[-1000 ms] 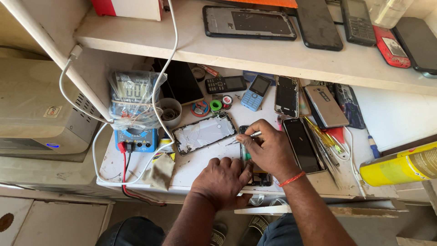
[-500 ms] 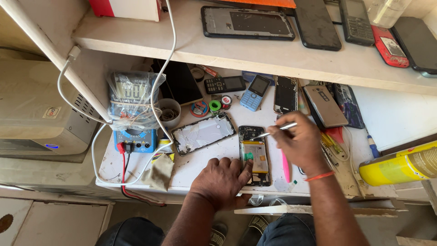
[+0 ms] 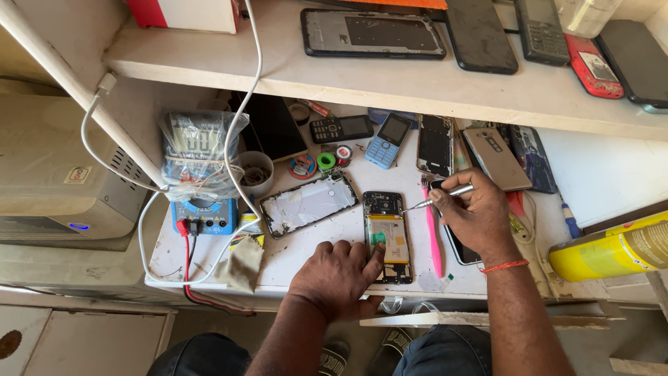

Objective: The person repairs a disassembled smartphone at a cluttered workbench. They use a screwdriver to work on the phone's internal components, manipulate the frame and battery area by hand, fit the back cover onto the phone body, and press the assembled phone together before handling a small tube near the device.

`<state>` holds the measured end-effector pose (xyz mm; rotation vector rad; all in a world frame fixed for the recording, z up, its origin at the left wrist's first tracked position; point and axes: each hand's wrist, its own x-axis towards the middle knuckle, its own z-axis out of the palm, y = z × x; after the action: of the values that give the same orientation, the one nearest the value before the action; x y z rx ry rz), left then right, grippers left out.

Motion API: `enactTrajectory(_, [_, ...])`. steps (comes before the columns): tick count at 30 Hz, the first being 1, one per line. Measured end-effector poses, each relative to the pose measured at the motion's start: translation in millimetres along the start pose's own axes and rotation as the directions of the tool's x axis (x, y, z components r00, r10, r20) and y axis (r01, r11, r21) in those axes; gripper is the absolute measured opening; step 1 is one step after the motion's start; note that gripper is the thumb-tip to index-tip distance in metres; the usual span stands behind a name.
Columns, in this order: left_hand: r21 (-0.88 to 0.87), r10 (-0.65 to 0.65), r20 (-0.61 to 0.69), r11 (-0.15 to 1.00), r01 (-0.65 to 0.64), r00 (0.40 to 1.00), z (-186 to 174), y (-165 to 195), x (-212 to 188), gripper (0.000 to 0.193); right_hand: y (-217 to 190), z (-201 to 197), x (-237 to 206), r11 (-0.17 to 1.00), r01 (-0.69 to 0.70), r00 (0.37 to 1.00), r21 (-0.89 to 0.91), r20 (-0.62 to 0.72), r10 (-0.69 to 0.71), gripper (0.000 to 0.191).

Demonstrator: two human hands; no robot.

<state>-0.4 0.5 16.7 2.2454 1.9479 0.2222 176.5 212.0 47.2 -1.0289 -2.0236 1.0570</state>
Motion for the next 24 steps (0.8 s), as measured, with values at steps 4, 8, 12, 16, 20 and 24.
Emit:
enactTrajectory(4, [0.007,0.0,0.002,1.0,0.0,1.0,0.9,-0.4,1.0,0.091,1.5,1.1,0.0,1.0,0.004,1.0,0.01,0.001,-0.004,0.027])
enactTrajectory(8, [0.01,0.001,-0.002,1.0,-0.001,1.0,1.8,-0.6,0.6,0.091,1.4,1.9,-0.7,1.0,-0.012,1.0,-0.019,-0.006,0.012,0.027])
enactTrajectory(12, [0.018,0.005,-0.011,1.0,-0.005,1.0,1.9,-0.3,0.0,0.091,1.4,2.2,-0.6,0.999,-0.023,1.0,-0.04,-0.005,0.022,0.026])
enactTrajectory(16, [0.015,0.004,-0.012,1.0,-0.004,1.0,0.4,-0.4,0.5,0.091,3.6,3.8,-0.2,1.0,-0.014,1.0,-0.006,0.004,0.014,0.025])
enactTrajectory(20, [0.015,0.001,-0.007,1.0,-0.001,1.0,-0.6,0.3,-0.4,0.091,6.1,3.6,-0.5,1.0,-0.025,1.0,-0.012,-0.004,0.025,0.025])
enactTrajectory(24, [0.012,-0.002,0.002,1.0,0.002,1.0,-1.3,0.4,0.1,0.09,6.6,3.3,-0.3,1.0,-0.004,1.0,0.021,0.005,0.004,0.025])
